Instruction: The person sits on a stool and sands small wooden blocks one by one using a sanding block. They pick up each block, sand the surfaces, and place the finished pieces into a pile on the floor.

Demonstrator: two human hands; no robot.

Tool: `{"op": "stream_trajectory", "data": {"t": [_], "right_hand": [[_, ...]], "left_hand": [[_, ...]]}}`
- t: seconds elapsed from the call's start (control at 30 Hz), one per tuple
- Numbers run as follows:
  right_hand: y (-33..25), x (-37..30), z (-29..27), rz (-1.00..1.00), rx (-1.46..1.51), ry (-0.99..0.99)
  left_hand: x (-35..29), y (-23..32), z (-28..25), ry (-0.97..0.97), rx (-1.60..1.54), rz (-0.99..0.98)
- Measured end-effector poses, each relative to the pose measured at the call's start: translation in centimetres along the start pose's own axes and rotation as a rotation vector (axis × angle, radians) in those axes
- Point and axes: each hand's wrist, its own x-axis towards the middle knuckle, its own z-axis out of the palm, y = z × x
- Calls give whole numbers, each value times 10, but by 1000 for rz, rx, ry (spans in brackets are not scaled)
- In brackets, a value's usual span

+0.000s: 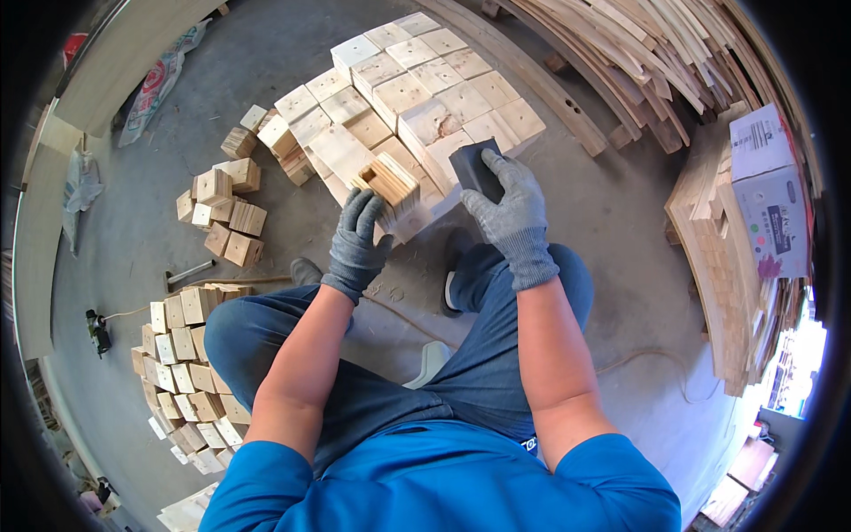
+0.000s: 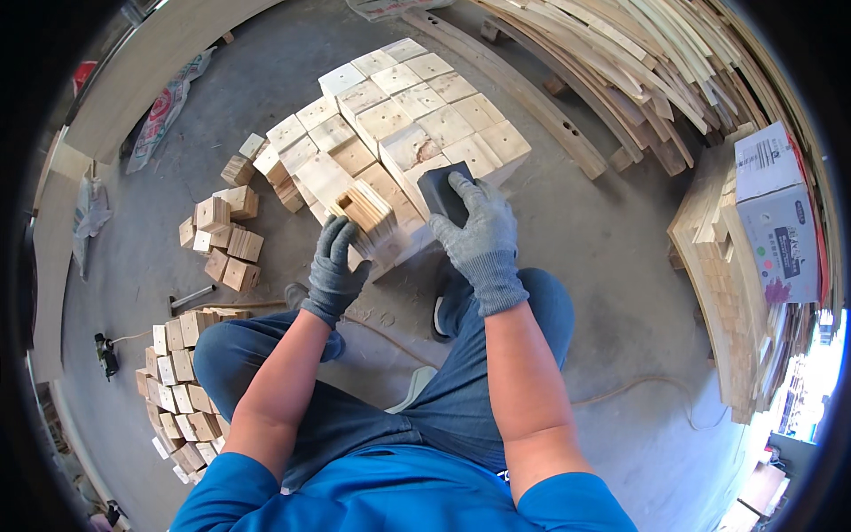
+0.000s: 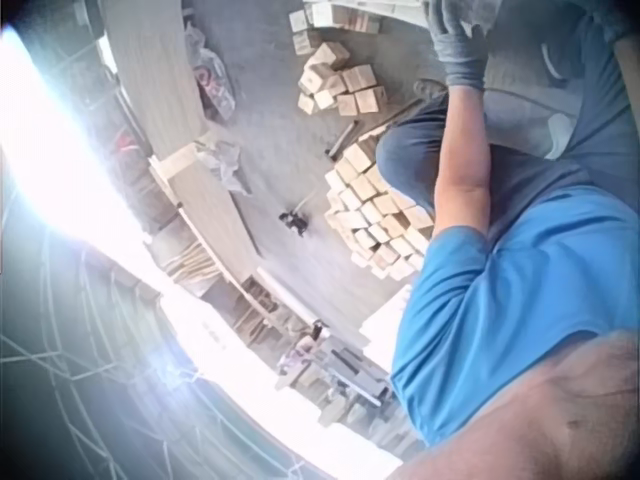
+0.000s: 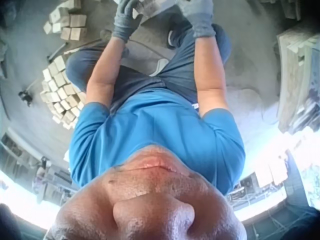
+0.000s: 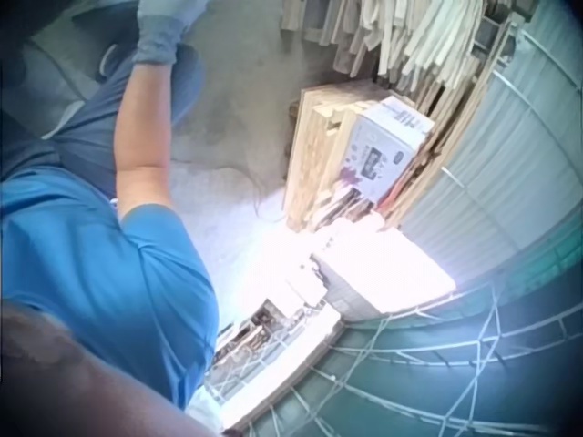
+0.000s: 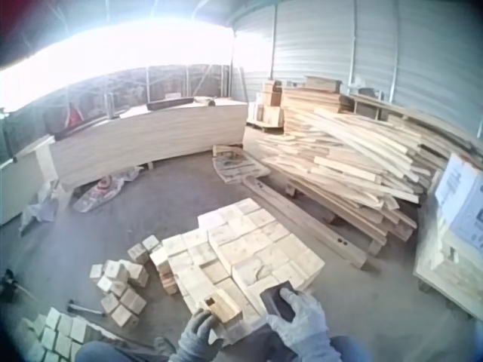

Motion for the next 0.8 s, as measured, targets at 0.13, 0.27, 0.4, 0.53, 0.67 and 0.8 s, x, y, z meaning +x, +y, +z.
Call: {"op": "stream_trajectory", "data": {"t": [0.13,0.27,0.4,0.53,0.67,0.8], "right_hand": [[-8,-2,0,17,-24,-32],[-6,-3,1,43,-70,-74],[-6,-5,0,59,-83,-109],[-8,-12,8,45,-66,-140],[-21,-18,16,50,-150,-202],[-33,-22,26,37,-206,-233]], "left_hand": [[-7,7,-5,-28,-16,24],[-3,11,-12,4,4,-3],[2,7,-10,40,-75,-224],[-1,-11,1,13,-68,-408],[2,-18,16,12,-162,-465],[8,-17,24,39,-206,-531]]}}
